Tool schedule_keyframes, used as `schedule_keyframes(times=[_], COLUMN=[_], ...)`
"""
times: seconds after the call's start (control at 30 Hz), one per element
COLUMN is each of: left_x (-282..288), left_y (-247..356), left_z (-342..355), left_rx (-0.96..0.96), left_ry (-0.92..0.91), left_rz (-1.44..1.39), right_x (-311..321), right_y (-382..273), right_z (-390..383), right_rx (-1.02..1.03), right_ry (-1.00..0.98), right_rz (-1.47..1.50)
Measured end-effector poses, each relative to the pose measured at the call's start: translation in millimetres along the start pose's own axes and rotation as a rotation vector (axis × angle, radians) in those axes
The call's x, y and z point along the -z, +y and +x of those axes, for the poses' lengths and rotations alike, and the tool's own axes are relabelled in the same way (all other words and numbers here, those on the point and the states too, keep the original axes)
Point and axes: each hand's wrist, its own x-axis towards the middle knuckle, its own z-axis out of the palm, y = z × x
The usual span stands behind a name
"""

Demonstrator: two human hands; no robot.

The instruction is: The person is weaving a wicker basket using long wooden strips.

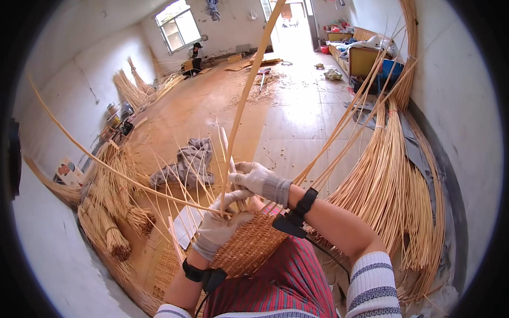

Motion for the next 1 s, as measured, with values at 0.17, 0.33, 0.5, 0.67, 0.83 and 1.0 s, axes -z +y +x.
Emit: schedule_keyframes(times=[0.17,0.33,0.5,0.67,0.83,1.0], left_x=[1,0,1,3,-4,-1], left_y=[-6,2,0,-1,-8,-15], left_z=[6,4,7,5,6,1], left_rx=[-0.13,-0.072,-0.11,-0.106,-0.078,-0.03], left_ry=[-0.039,-0.072,-0.065,-0.035,0.009,0.054], left_rz=[0.025,0.017,0.033,0.074,0.028,0.017], right_x=[8,12,15,15,24,-32], right_y=[-4,1,8,10,40,-47], right_z=[2,5,14,17,32,-24], right_rx=[-0.018,-0.016,-0.027,-0.052,0.511,0.844], right_ry=[-0.034,-0.06,-0.103,-0.121,0.191,0.098], right_rz=[-0.002,0.034,0.146,0.161,-0.622,0.293])
